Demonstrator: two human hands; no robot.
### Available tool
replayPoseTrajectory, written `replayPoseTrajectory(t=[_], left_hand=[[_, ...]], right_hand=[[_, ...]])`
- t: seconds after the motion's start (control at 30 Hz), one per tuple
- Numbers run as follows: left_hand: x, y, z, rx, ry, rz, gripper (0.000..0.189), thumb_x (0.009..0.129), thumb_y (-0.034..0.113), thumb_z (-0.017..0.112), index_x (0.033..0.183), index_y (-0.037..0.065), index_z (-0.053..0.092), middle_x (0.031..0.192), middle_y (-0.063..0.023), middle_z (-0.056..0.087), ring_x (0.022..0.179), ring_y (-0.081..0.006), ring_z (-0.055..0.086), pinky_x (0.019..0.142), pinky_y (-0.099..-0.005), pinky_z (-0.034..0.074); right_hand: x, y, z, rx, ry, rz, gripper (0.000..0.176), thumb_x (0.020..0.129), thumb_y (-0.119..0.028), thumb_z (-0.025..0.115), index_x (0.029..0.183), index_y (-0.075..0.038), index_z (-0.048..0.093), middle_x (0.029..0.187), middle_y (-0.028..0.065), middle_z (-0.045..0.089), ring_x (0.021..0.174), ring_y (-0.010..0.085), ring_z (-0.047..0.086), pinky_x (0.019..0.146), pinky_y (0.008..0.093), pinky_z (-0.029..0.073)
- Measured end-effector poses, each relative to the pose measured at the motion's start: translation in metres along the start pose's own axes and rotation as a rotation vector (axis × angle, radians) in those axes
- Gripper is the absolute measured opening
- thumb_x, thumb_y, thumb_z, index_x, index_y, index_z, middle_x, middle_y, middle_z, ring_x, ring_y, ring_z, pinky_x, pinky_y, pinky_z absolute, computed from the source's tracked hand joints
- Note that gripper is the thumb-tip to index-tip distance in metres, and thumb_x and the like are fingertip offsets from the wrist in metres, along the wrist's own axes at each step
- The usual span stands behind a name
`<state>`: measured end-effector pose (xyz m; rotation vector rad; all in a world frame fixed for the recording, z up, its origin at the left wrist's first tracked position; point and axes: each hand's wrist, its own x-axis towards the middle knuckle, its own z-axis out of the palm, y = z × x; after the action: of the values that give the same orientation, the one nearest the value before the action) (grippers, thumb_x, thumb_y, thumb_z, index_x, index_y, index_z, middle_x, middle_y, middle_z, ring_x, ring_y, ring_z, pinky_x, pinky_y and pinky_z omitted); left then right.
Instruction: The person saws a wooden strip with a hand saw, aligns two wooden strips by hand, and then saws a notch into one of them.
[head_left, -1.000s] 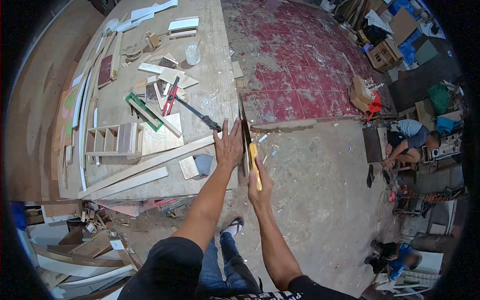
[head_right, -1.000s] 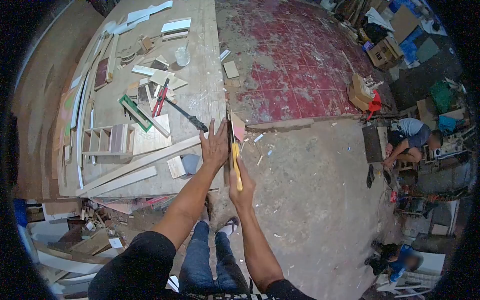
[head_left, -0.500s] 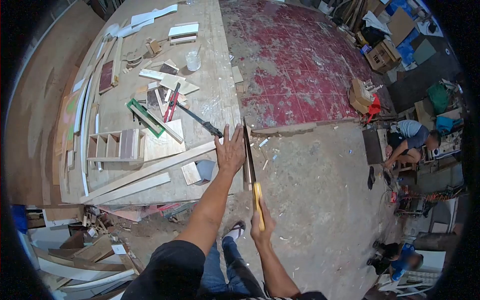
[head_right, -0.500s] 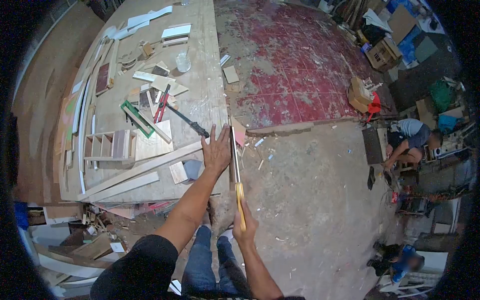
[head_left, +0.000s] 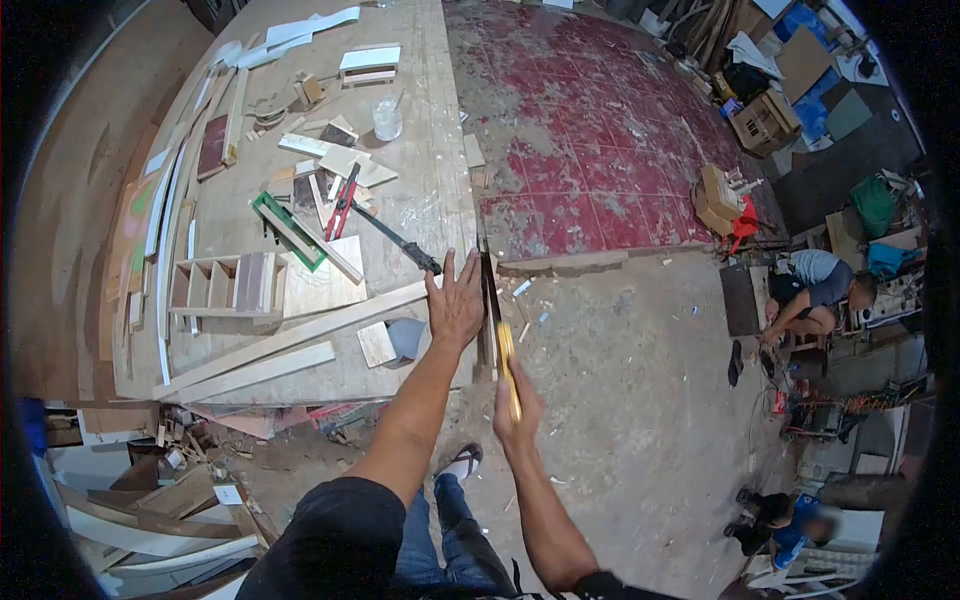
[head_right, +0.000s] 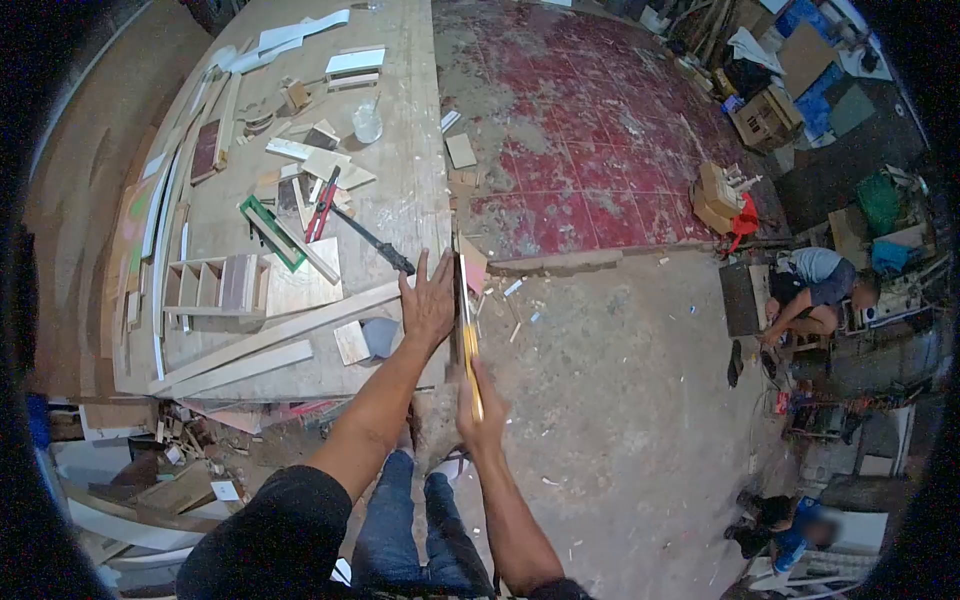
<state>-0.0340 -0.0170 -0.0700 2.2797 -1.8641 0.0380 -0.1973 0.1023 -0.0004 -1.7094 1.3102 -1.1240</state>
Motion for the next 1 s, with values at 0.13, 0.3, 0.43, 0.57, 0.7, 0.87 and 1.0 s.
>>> replayPoseTrajectory(t=[0.13, 0.3, 0.43, 0.57, 0.7, 0.87, 1.0], left_hand=[[0.0, 0.0, 0.001, -0.016, 0.015, -0.004, 0.064, 0.096, 0.021, 0.046, 0.159, 0.013, 0.034, 0.167, 0.0033, 0.029, 0.154, -0.0302, 0.02, 0.113, -0.0623, 0.022], [-0.003, 0.002, -0.004, -0.01, -0.054, -0.016, 0.063, 0.098, 0.022, 0.045, 0.159, 0.013, 0.034, 0.167, 0.0034, 0.029, 0.154, -0.0293, 0.021, 0.114, -0.0628, 0.023], [0.0, 0.001, -0.008, 0.051, -0.041, 0.002, 0.062, 0.098, 0.023, 0.045, 0.158, 0.013, 0.035, 0.167, 0.0032, 0.03, 0.154, -0.0295, 0.023, 0.114, -0.0638, 0.023], [0.002, 0.002, -0.008, -0.04, -0.043, -0.024, 0.061, 0.099, 0.025, 0.044, 0.158, 0.014, 0.035, 0.166, 0.0019, 0.033, 0.154, -0.0298, 0.022, 0.113, -0.066, 0.025], [0.001, 0.002, -0.008, 0.004, 0.001, -0.004, 0.06, 0.098, 0.023, 0.045, 0.156, 0.013, 0.039, 0.165, 0.0014, 0.034, 0.153, -0.0308, 0.027, 0.111, -0.064, 0.025], [-0.002, 0.001, -0.003, -0.011, 0.023, 0.004, 0.058, 0.101, 0.025, 0.043, 0.157, 0.014, 0.036, 0.165, 0.0026, 0.035, 0.152, -0.0286, 0.028, 0.113, -0.062, 0.023], [-0.004, -0.004, -0.003, -0.177, 0.027, -0.018, 0.057, 0.1, 0.02, 0.043, 0.156, 0.013, 0.038, 0.162, -0.0002, 0.039, 0.151, -0.0282, 0.03, 0.116, -0.0571, 0.022]], right_hand=[[-0.031, 0.009, -0.001, 0.025, 0.03, 0.045, 0.04, 0.099, -0.012, 0.059, 0.136, 0.003, 0.061, 0.119, 0.0219, 0.072, 0.091, 0.0199, 0.073, 0.079, 0.0335, 0.056], [-0.06, 0.003, -0.022, -0.002, -0.012, 0.07, 0.039, 0.1, -0.009, 0.058, 0.137, 0.003, 0.06, 0.122, 0.0204, 0.072, 0.097, 0.0231, 0.073, 0.084, 0.0354, 0.056], [-0.008, 0.001, 0.001, -0.02, 0.028, -0.024, 0.04, 0.097, -0.007, 0.061, 0.135, 0.005, 0.06, 0.125, 0.0302, 0.067, 0.11, 0.0321, 0.072, 0.089, 0.0367, 0.056], [-0.088, 0.004, -0.032, 0.011, -0.004, 0.07, 0.038, 0.096, -0.005, 0.061, 0.133, 0.004, 0.061, 0.122, 0.027, 0.069, 0.107, 0.032, 0.073, 0.088, 0.0351, 0.056], [-0.015, 0.001, -0.006, -0.024, 0.046, -0.097, 0.039, 0.096, -0.004, 0.062, 0.134, 0.002, 0.062, 0.12, 0.0256, 0.07, 0.103, 0.0311, 0.074, 0.085, 0.0349, 0.056], [-0.002, 0.016, 0.011, 0.063, 0.05, -0.019, 0.04, 0.096, -0.005, 0.062, 0.136, 0.002, 0.061, 0.118, 0.0243, 0.071, 0.098, 0.0265, 0.074, 0.082, 0.0329, 0.056], [-0.001, 0.009, 0.013, 0.175, 0.044, 0.102, 0.042, 0.097, -0.006, 0.062, 0.138, 0.002, 0.059, 0.118, 0.0235, 0.071, 0.099, 0.0227, 0.073, 0.083, 0.032, 0.055]])
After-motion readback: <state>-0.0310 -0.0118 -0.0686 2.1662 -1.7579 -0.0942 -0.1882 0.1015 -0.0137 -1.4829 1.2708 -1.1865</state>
